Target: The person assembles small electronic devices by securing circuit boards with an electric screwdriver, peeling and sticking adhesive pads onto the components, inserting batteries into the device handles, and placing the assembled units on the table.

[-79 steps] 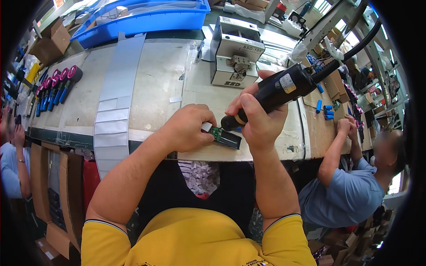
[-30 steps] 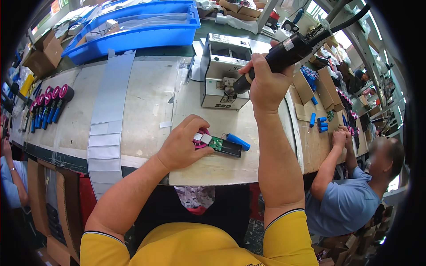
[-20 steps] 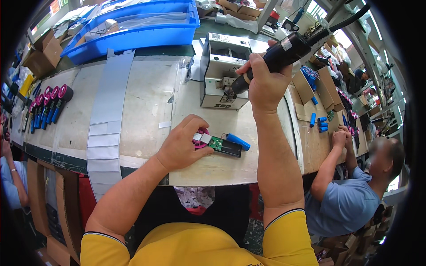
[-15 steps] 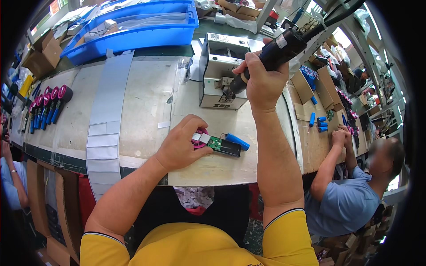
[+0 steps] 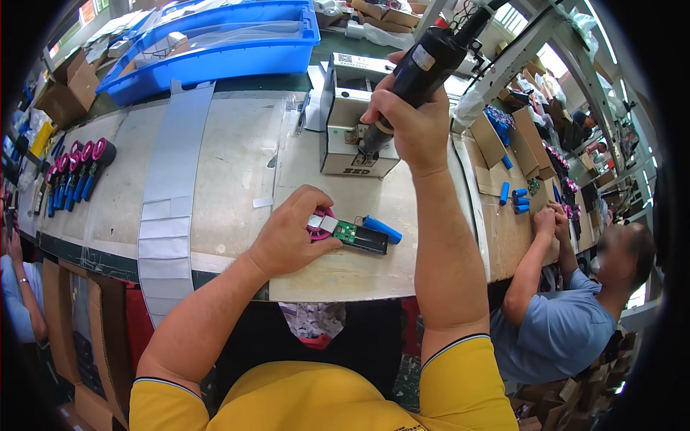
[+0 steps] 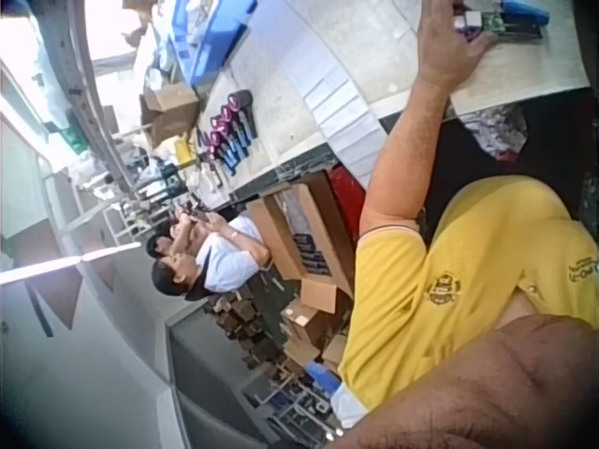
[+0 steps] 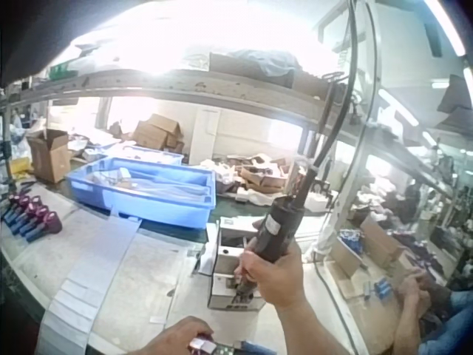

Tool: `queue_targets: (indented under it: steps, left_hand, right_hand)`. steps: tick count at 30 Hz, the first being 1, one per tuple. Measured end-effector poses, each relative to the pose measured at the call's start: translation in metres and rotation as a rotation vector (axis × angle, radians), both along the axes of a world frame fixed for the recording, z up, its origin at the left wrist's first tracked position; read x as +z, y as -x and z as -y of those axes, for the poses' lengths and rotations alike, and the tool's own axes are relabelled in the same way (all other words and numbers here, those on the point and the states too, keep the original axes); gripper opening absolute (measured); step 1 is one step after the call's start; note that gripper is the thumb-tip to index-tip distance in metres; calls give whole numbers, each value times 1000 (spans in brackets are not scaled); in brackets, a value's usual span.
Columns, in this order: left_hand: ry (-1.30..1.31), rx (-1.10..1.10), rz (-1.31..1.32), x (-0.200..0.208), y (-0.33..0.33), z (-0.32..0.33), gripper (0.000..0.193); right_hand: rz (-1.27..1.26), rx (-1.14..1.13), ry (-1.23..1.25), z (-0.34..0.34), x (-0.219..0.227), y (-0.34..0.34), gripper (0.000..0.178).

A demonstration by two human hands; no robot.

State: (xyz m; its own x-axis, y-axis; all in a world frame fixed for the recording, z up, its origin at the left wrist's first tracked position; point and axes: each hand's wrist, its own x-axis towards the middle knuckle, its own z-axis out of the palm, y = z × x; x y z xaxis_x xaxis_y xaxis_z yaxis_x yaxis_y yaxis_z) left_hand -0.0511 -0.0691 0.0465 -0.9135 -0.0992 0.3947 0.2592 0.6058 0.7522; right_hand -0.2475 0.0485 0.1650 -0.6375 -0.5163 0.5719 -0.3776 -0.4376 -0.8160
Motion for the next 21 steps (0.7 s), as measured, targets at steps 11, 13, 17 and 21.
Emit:
queue_targets:
  steps: [11, 13, 17, 21]
  left_hand:
    - [-31, 1, 41, -1, -4, -2, 53]
    - [-37, -4, 66, -1, -4, -2, 54]
    - [-23, -1, 96, 8, -5, -2, 54]
    - [-16, -7, 106, 6, -6, -2, 55]
  right_hand:
    - [74, -301, 90, -5, -5, -25, 51]
    - [98, -285, 99, -13, -8, -36, 51]
    - [169, -246, 125, -32, -10, -76, 52]
    - [201, -200, 126, -47, -24, -109, 53]
